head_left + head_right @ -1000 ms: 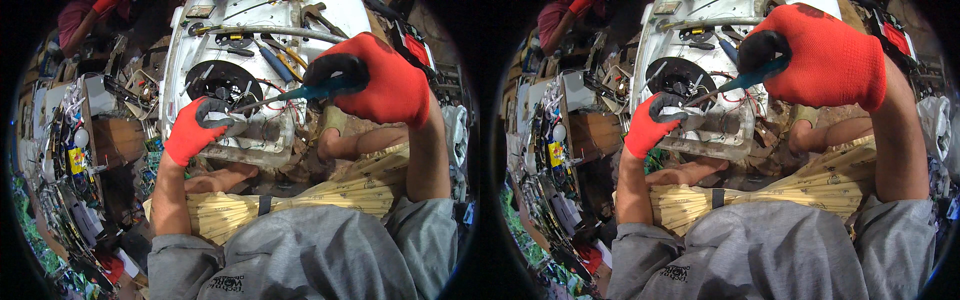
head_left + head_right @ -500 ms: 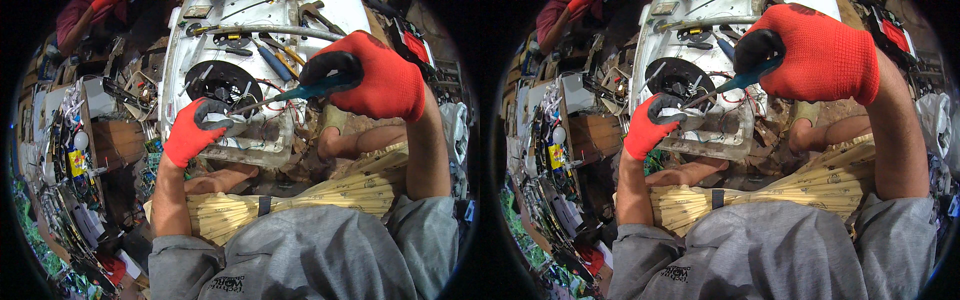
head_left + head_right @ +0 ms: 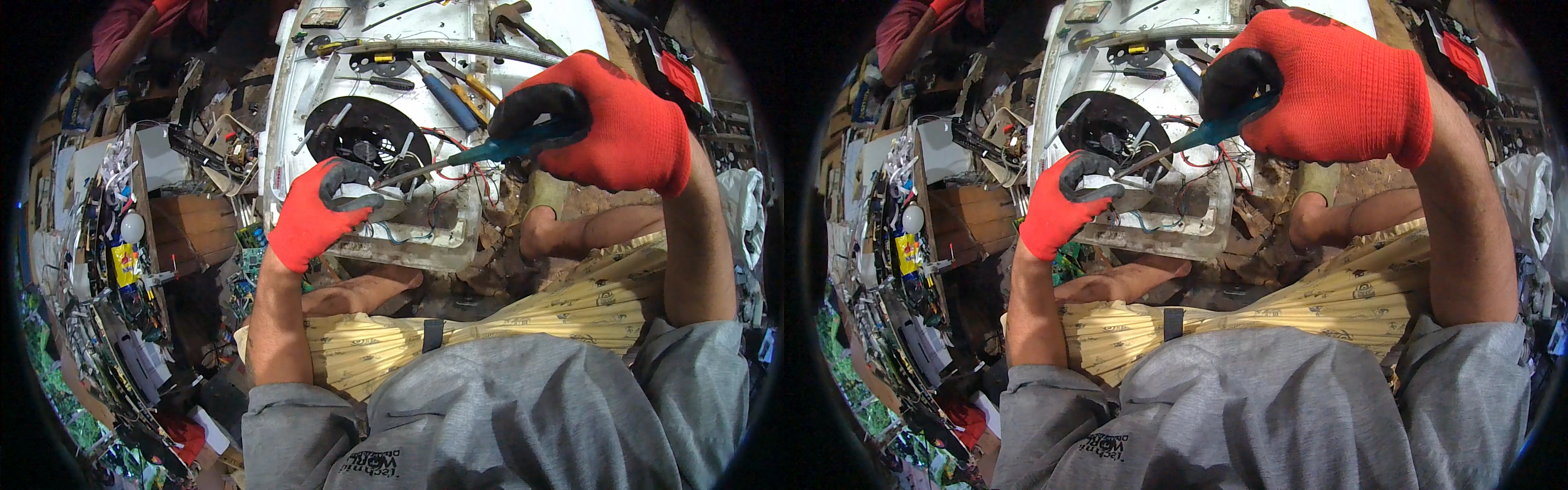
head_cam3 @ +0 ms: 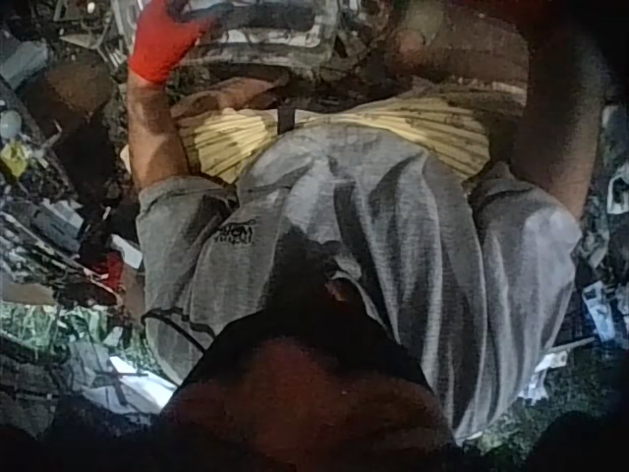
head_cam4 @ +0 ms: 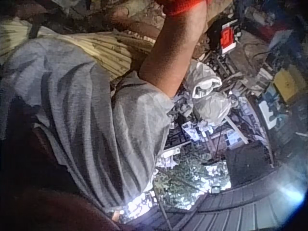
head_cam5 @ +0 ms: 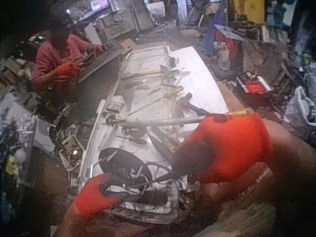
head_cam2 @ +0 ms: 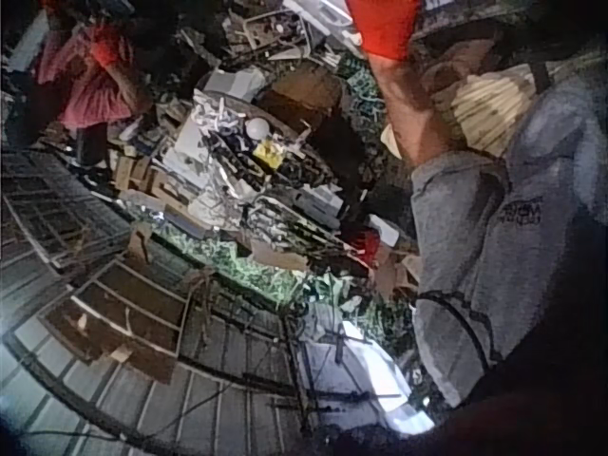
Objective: The person uses a screwdriver to manipulate and adjust a small electronic component with wires. They repeatedly probe and adjust parts of the component while seated on the floor in a cluttered workshop.
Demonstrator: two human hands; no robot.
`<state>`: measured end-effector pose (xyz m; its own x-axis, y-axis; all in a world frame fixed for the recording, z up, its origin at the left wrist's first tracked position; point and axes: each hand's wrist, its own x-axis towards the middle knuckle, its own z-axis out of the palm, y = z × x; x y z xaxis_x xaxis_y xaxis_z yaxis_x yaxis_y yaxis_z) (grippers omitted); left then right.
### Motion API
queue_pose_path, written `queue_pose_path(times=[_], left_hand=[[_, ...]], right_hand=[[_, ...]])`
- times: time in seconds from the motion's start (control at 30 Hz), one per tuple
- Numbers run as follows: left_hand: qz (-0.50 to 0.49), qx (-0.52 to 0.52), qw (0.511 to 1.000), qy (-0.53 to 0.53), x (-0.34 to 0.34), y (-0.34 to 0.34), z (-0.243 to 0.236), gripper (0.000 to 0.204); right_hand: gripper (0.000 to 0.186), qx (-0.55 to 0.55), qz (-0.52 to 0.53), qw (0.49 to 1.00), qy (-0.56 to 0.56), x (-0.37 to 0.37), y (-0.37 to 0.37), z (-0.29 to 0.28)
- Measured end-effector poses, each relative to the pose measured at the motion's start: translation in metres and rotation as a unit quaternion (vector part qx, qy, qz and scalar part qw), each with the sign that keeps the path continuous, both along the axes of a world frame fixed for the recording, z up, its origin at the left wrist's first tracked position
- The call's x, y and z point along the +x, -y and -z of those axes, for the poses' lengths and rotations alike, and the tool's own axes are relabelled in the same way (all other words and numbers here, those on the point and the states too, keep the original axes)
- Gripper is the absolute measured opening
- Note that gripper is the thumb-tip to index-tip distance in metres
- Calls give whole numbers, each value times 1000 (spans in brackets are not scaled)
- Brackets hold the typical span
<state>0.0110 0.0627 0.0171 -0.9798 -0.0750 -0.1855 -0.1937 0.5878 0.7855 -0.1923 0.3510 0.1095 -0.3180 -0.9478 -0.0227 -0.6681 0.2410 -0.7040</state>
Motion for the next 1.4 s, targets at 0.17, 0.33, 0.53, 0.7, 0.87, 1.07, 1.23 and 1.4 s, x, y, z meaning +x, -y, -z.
queue_pose_path(times=[0.17,0.33,0.53,0.7,0.87,1.07,1.23,1.4], left_hand=[[6,-10,1000,-27,0,-1,5,32],[-17,26,1000,1,1,-2,3,32],[-30,29,999,-24,7,5,11,32],[-13,4,998,-64,4,9,17,35],[8,-13,998,-55,0,6,7,37],[19,-3,998,-58,3,6,10,37],[15,-3,999,-43,2,4,7,37],[31,-37,996,-77,2,3,7,38]], right_hand=[[23,-58,162,964,201,1,-3,22],[21,-65,153,920,354,-24,6,29],[24,17,269,877,399,-11,-2,34],[31,179,166,917,317,-25,-4,14],[26,144,164,929,298,-19,-10,20],[29,234,218,911,258,-6,-1,4],[30,177,221,922,262,-8,-10,15],[35,156,141,943,260,-11,-15,15]])
